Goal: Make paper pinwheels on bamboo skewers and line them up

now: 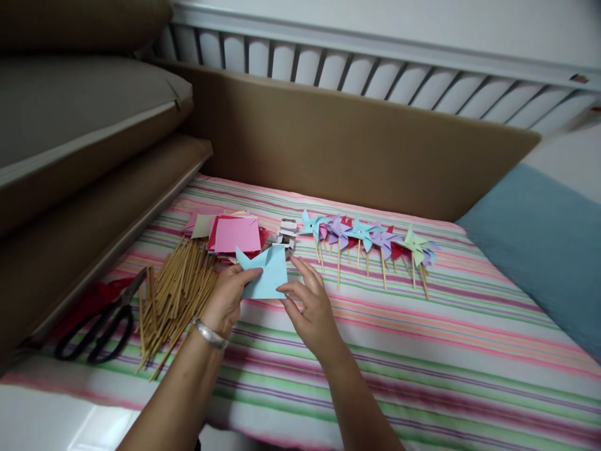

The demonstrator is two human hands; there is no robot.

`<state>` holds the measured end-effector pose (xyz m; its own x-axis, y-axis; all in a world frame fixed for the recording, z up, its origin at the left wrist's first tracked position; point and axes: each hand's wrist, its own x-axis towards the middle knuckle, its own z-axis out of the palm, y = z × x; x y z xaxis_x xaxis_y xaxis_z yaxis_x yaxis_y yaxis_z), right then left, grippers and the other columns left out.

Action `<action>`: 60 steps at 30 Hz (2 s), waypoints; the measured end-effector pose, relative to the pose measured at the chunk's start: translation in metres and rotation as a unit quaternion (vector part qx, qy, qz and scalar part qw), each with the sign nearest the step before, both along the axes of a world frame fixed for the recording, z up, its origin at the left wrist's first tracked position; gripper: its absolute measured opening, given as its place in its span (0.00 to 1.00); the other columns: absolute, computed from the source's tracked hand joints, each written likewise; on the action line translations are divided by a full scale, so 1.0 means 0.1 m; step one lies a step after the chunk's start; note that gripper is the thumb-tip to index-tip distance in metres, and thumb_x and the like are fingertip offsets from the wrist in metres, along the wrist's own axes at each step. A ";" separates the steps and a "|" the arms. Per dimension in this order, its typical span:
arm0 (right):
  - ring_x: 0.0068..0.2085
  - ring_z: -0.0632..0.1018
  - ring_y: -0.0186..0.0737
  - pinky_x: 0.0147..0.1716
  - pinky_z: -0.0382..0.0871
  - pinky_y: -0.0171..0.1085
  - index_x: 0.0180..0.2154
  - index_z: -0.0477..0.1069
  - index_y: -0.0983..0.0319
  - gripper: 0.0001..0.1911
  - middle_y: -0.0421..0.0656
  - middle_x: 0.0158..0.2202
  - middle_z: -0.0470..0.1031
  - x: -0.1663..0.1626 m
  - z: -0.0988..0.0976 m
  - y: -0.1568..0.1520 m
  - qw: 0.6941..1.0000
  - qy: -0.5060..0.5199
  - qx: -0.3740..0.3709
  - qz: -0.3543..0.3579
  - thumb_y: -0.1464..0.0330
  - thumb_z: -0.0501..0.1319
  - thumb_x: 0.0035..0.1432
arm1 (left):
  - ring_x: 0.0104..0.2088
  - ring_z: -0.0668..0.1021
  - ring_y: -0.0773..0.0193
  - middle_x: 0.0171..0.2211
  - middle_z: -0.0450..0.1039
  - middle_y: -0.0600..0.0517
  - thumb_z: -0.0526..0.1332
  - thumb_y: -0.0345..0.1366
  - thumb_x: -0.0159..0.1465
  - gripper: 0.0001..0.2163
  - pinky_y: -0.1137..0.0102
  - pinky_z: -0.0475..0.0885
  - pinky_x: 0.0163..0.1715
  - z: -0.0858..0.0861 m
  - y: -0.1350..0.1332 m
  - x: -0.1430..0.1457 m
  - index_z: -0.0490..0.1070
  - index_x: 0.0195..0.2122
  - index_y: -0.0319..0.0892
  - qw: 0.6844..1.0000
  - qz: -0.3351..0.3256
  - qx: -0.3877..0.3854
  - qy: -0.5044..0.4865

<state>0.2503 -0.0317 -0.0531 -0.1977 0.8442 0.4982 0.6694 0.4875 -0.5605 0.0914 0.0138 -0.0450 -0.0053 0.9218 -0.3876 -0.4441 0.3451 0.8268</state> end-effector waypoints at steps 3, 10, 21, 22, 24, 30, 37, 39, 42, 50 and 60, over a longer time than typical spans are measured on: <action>0.62 0.57 0.48 0.57 0.55 0.53 0.34 0.73 0.57 0.08 0.45 0.60 0.61 0.02 0.02 0.01 1.000 0.020 0.003 0.001 0.73 0.57 0.56 | 0.21 0.75 0.65 0.21 0.77 0.49 0.70 0.32 0.39 0.12 0.71 0.68 0.26 -0.03 0.00 0.02 0.77 0.26 0.34 1.000 -0.017 0.006 0.016; 0.62 0.58 0.46 0.59 0.52 0.50 0.31 0.75 0.57 0.04 0.45 0.60 0.61 0.06 0.03 0.04 0.991 0.108 -0.074 -0.025 0.70 0.61 0.54 | 0.19 0.73 0.67 0.20 0.76 0.50 0.70 0.32 0.40 0.10 0.73 0.66 0.22 -0.05 -0.04 0.11 0.77 0.24 0.35 0.997 -0.057 0.010 0.042; 0.63 0.57 0.49 0.60 0.48 0.52 0.26 0.74 0.58 0.02 0.44 0.58 0.64 0.06 -0.01 0.07 0.972 0.176 -0.120 -0.095 0.70 0.64 0.49 | 0.22 0.74 0.66 0.22 0.77 0.49 0.70 0.35 0.42 0.10 0.73 0.65 0.25 -0.13 -0.11 0.25 0.78 0.26 0.37 0.989 -0.137 0.029 0.052; 0.63 0.57 0.49 0.60 0.48 0.52 0.26 0.74 0.58 0.03 0.44 0.58 0.64 0.06 -0.01 0.07 0.973 0.172 -0.121 -0.094 0.70 0.63 0.49 | 0.22 0.74 0.66 0.22 0.77 0.49 0.70 0.35 0.42 0.10 0.73 0.65 0.25 -0.12 -0.11 0.25 0.78 0.25 0.37 0.988 -0.141 0.027 0.050; 0.62 0.57 0.48 0.59 0.49 0.53 0.26 0.74 0.58 0.03 0.45 0.58 0.64 0.06 -0.01 0.06 0.974 0.164 -0.122 -0.095 0.70 0.63 0.50 | 0.21 0.73 0.67 0.22 0.76 0.50 0.70 0.36 0.42 0.09 0.73 0.65 0.24 -0.10 -0.11 0.24 0.78 0.24 0.37 0.988 -0.145 0.025 0.048; 0.63 0.56 0.49 0.58 0.51 0.55 0.27 0.73 0.57 0.02 0.45 0.59 0.63 0.05 -0.04 0.06 0.978 0.144 -0.109 -0.106 0.70 0.63 0.50 | 0.20 0.71 0.68 0.20 0.75 0.51 0.70 0.36 0.42 0.09 0.74 0.62 0.23 -0.07 -0.11 0.23 0.78 0.23 0.37 0.987 -0.155 0.029 0.041; 0.61 0.60 0.49 0.58 0.53 0.53 0.36 0.73 0.58 0.09 0.47 0.58 0.63 0.06 0.01 0.06 0.980 0.126 -0.096 -0.124 0.70 0.63 0.48 | 0.21 0.72 0.68 0.21 0.76 0.52 0.68 0.33 0.43 0.07 0.73 0.63 0.26 -0.10 -0.10 0.22 0.78 0.25 0.38 0.985 -0.146 0.051 0.078; 0.59 0.62 0.49 0.57 0.55 0.52 0.46 0.69 0.56 0.22 0.47 0.56 0.66 0.11 0.09 0.04 0.982 0.121 -0.083 -0.122 0.71 0.64 0.46 | 0.21 0.71 0.67 0.20 0.74 0.52 0.67 0.32 0.43 0.06 0.72 0.63 0.25 -0.10 -0.10 0.22 0.78 0.24 0.38 0.979 -0.159 0.060 0.113; 0.54 0.68 0.48 0.55 0.58 0.50 0.51 0.67 0.54 0.29 0.44 0.49 0.72 0.20 0.20 0.01 0.987 0.091 -0.104 -0.085 0.72 0.64 0.45 | 0.19 0.67 0.68 0.17 0.70 0.54 0.66 0.32 0.44 0.04 0.73 0.59 0.22 -0.10 -0.11 0.23 0.77 0.22 0.38 0.957 -0.223 0.096 0.160; 0.30 0.74 0.40 0.31 0.66 0.38 0.46 0.72 0.52 0.25 0.38 0.29 0.75 0.27 0.20 -0.06 0.953 0.113 -0.280 -0.034 0.76 0.60 0.44 | 0.19 0.63 0.70 0.17 0.65 0.57 0.62 0.31 0.47 0.04 0.73 0.57 0.23 -0.11 -0.17 0.30 0.75 0.24 0.37 0.908 -0.326 0.167 0.202; 0.26 0.73 0.35 0.26 0.65 0.33 0.45 0.66 0.59 0.22 0.35 0.26 0.73 0.29 0.10 0.08 0.870 0.366 -0.328 -0.037 0.73 0.62 0.43 | 0.32 0.75 0.64 0.33 0.74 0.52 0.69 0.32 0.44 0.24 0.69 0.68 0.34 -0.01 -0.16 0.34 0.69 0.45 0.42 0.980 -0.121 0.115 0.108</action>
<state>0.2796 -0.0232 -0.0428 0.0359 0.9914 -0.1257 0.0325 -0.1269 -0.9914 0.1251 -0.0022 -0.0464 0.1662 0.9689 -0.1831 -0.1788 0.2122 0.9607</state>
